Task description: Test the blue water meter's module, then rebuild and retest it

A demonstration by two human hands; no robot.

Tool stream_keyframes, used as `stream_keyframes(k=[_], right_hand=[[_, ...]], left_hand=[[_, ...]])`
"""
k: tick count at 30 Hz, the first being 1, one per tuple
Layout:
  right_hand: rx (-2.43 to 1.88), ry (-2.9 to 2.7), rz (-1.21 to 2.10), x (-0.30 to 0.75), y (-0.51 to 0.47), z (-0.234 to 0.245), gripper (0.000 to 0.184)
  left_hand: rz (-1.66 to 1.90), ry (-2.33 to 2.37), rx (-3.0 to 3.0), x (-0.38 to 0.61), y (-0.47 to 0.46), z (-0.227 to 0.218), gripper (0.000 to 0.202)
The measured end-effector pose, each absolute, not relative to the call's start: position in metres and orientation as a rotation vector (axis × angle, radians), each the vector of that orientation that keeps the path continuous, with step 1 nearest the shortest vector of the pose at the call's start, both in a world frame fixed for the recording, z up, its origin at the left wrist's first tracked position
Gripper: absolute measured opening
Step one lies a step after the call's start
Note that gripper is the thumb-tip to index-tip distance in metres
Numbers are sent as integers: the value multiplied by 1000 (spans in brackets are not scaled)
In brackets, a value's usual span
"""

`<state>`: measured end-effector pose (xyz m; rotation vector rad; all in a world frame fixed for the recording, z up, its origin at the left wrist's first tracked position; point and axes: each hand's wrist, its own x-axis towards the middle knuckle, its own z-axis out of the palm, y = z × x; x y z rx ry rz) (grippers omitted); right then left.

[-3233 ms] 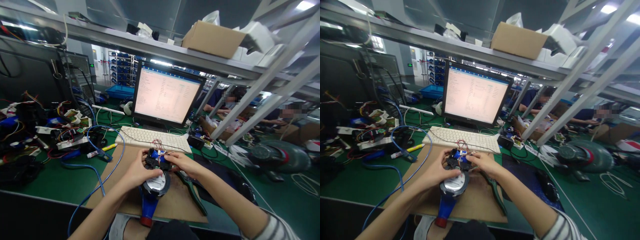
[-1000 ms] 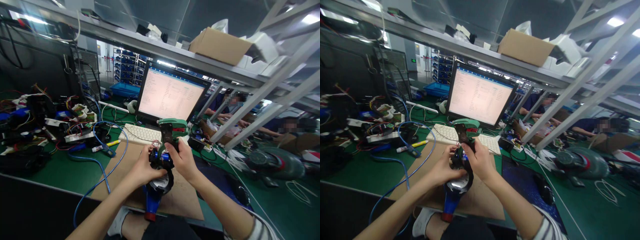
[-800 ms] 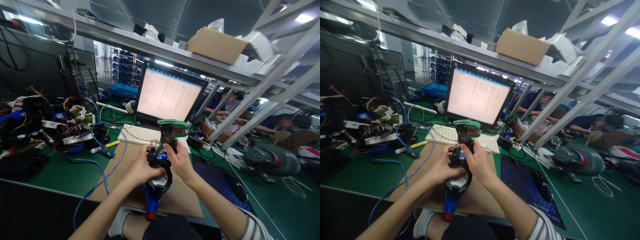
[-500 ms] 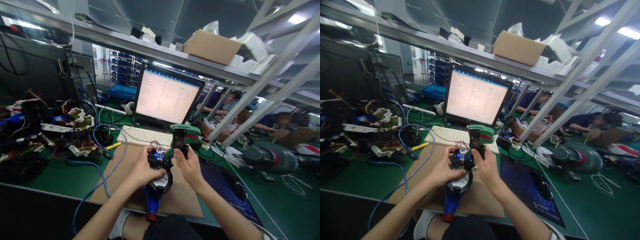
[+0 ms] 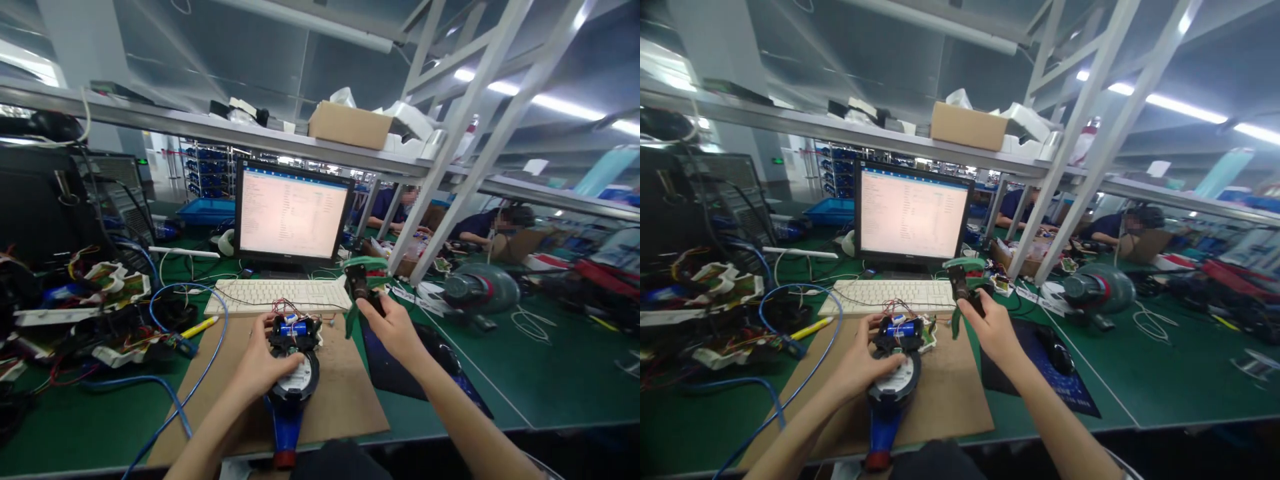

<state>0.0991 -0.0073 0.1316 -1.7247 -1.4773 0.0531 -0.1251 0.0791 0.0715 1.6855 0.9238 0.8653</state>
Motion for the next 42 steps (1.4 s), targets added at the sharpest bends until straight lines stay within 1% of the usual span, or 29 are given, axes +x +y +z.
stream_keyframes(k=[2,4,6,8,10,11,12,13,16,17,18,20,22,24,27,29,32,34,35,37,39,41,42], right_hand=[[-1996,-1591,68,120,-21,124,37],[-2265,-1703,202,137,-30,111,39],[-2412,-1737,326,146,-31,98,40],[-2445,-1712,292,145,-26,92,35],[-2382,-1720,190,137,-14,90,25],[-2327,-1756,165,130,-7,90,24],[-2263,-1806,161,122,1,88,28],[-2201,-1856,172,113,9,85,39],[-2109,-1899,197,85,28,65,90],[-2102,-1858,192,77,33,55,102],[-2094,-1802,181,70,38,45,108],[-2059,-1683,160,61,43,29,106],[-1996,-1612,172,58,46,23,103],[-1940,-1575,235,62,44,30,104],[-1933,-1518,358,81,33,63,103],[-1969,-1494,417,97,23,90,93],[-1925,-1455,507,116,10,126,64],[-1740,-1366,734,118,8,142,52],[-1621,-1296,892,115,8,147,50],[-1408,-1147,1222,102,12,152,53],[-1286,-1032,1495,84,19,153,65],[-1237,-966,1689,66,27,151,74],[-1232,-948,1757,59,31,149,75]], left_hand=[[868,930,1695,-126,80,70,75],[879,932,1688,-126,81,70,78],[885,930,1668,-125,82,71,81],[887,930,1656,-124,82,72,82],[887,927,1666,-124,82,72,83],[892,922,1674,-124,83,72,83],[891,919,1681,-125,83,71,82],[888,920,1689,-126,84,69,81],[873,925,1702,-128,87,64,82],[868,922,1701,-129,88,62,83],[869,917,1701,-130,89,61,83],[875,906,1703,-130,90,59,82],[883,908,1709,-129,91,59,82],[880,908,1704,-129,90,60,82],[876,918,1687,-129,89,61,84],[876,932,1683,-130,88,62,88],[877,966,1712,-130,86,62,95],[903,975,1757,-130,85,64,96],[929,967,1780,-129,84,65,97],[1020,905,1832,-127,81,68,96],[1165,807,1925,-126,78,73,96],[1320,707,2032,-125,76,80,96],[1373,670,2072,-126,75,84,95]])
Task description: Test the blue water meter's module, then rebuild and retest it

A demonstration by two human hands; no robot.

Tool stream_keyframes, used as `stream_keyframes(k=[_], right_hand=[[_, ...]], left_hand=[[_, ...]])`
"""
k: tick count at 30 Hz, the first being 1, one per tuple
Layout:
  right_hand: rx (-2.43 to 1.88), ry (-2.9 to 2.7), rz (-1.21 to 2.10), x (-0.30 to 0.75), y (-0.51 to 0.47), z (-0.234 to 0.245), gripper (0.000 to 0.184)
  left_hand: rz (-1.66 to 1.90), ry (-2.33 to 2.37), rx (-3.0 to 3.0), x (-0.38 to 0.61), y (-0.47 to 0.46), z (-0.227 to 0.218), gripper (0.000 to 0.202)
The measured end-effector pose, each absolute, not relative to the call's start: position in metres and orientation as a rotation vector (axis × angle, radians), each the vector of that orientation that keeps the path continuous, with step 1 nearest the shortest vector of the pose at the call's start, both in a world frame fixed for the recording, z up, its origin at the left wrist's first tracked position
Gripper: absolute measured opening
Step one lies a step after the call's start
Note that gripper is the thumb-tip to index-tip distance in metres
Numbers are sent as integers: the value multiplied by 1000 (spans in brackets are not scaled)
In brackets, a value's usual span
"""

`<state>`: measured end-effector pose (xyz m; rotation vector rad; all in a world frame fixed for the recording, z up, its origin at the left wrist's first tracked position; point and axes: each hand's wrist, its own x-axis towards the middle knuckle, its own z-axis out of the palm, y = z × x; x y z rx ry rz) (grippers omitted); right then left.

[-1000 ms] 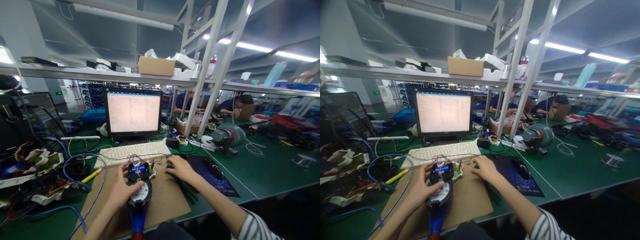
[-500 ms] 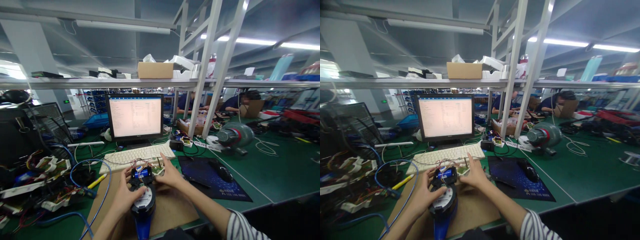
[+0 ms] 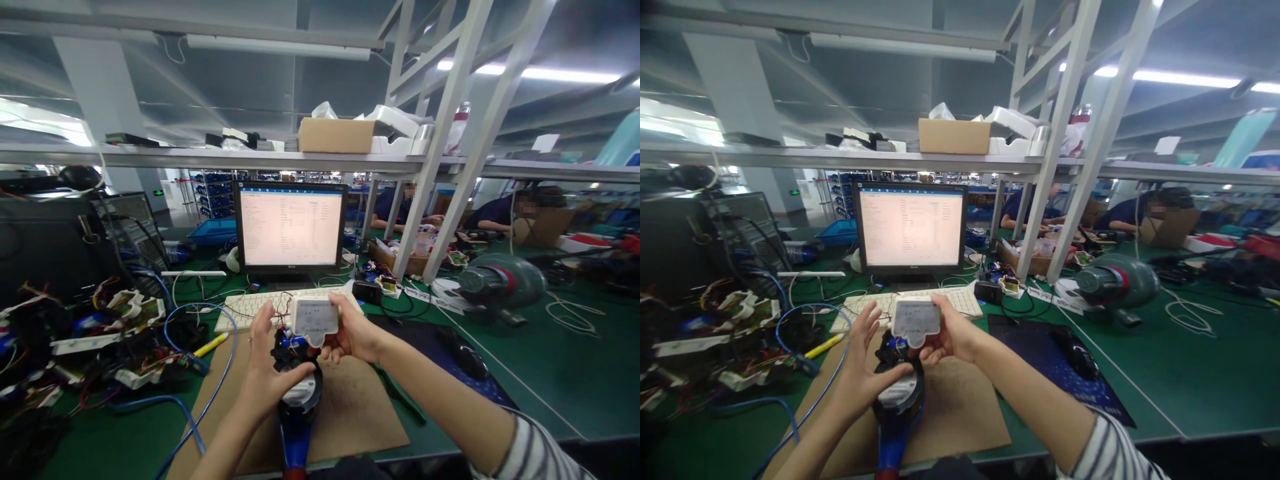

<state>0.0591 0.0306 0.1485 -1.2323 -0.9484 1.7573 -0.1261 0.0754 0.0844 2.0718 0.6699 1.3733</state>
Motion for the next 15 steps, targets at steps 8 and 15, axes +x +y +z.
stream_keyframes(k=[8,15], right_hand=[[-1365,-988,1933,42,43,137,80],[-1602,-1283,782,38,24,114,67]], left_hand=[[1220,749,1928,-134,96,101,60],[1108,649,1631,-131,123,75,61]])
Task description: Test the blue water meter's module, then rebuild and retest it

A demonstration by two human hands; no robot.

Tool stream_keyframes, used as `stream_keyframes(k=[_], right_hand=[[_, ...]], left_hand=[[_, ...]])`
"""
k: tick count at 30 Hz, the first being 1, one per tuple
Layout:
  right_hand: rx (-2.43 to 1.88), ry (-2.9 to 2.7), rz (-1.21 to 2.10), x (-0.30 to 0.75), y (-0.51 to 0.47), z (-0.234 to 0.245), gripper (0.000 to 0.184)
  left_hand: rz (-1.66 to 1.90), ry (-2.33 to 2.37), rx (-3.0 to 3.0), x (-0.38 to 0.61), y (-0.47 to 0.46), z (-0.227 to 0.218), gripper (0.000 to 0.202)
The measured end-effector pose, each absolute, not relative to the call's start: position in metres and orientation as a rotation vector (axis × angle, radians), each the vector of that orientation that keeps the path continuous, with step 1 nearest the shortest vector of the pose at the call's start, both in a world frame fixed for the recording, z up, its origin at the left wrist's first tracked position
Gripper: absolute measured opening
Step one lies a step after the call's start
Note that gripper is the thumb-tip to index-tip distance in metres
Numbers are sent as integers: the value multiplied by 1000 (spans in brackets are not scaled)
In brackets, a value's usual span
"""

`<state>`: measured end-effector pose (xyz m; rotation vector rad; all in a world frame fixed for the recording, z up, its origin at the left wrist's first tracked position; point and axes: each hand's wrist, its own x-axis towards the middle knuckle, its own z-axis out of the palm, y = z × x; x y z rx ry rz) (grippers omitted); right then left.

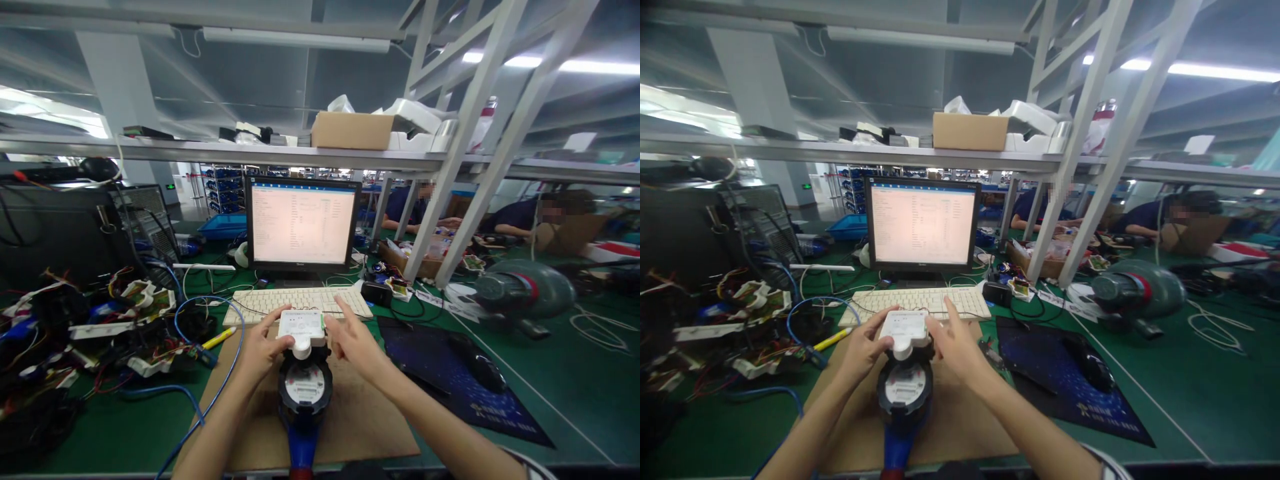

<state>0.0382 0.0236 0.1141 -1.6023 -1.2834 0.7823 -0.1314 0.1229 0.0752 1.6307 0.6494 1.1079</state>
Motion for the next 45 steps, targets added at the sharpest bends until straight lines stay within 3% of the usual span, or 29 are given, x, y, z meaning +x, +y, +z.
stream_keyframes(k=[2,5,10,14,45], right_hand=[[-1586,-1393,350,35,18,105,74],[-1564,-1565,107,29,15,93,70],[-1483,-1505,123,19,18,75,41],[-1397,-1485,126,16,17,68,32],[-1296,-1405,315,11,17,75,37]], left_hand=[[1093,598,1576,-129,124,70,60],[1044,562,1504,-124,120,68,62],[994,585,1421,-119,110,71,66],[986,607,1425,-120,106,73,65],[1025,673,1421,-128,103,55,67]])
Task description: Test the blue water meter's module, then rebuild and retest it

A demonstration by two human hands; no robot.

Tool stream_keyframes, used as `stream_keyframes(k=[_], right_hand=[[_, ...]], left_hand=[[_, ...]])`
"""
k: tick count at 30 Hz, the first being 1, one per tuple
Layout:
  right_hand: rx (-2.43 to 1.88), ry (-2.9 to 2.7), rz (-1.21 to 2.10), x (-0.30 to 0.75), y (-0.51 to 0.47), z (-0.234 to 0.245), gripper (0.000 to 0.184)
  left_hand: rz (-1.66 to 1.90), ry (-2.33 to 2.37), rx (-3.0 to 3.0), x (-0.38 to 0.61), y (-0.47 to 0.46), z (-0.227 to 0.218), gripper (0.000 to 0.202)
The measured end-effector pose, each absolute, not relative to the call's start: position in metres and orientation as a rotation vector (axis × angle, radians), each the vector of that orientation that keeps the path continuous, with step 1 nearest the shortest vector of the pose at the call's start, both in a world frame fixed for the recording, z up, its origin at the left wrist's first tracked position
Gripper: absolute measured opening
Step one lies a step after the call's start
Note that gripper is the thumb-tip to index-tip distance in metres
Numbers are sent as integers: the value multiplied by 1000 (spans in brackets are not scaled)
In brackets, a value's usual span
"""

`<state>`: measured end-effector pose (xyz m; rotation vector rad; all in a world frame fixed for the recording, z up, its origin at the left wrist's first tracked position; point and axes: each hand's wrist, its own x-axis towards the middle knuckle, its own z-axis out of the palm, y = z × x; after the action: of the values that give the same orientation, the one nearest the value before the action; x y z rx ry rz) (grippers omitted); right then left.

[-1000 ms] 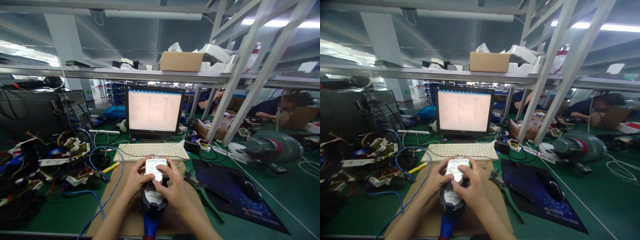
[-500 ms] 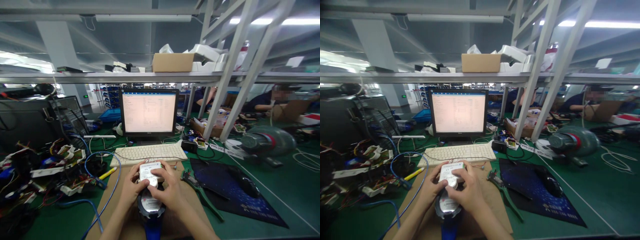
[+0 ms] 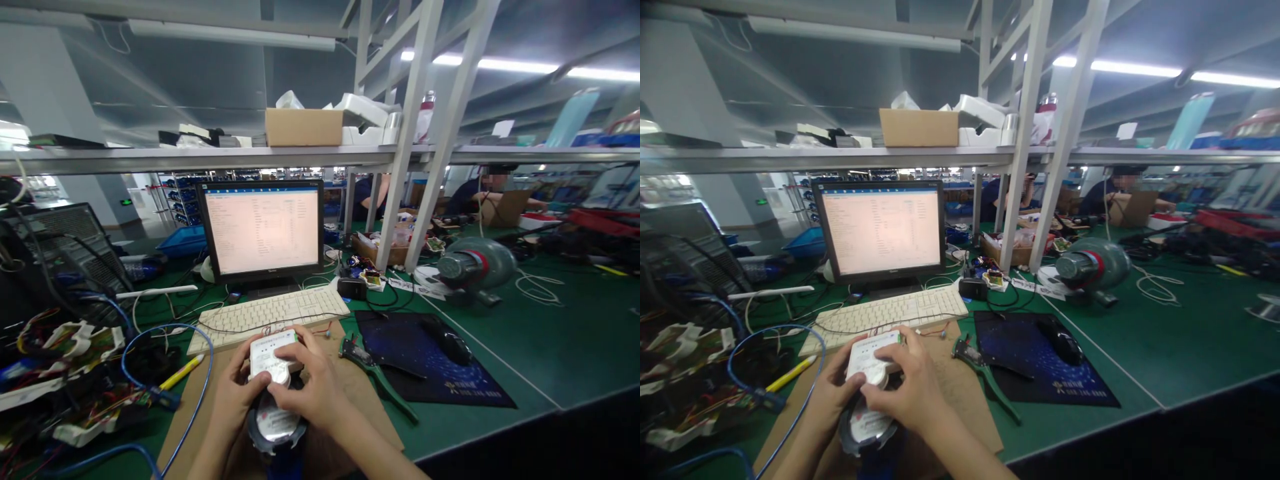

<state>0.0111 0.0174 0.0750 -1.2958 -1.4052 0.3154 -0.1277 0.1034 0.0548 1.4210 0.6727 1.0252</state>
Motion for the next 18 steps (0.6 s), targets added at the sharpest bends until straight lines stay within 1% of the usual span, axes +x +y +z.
stream_keyframes(k=[11,18], right_hand=[[-1291,-1411,305,10,17,77,37],[-1290,-1403,285,10,16,75,37]], left_hand=[[1104,697,1328,-121,91,64,68],[1103,689,1338,-122,94,63,67]])
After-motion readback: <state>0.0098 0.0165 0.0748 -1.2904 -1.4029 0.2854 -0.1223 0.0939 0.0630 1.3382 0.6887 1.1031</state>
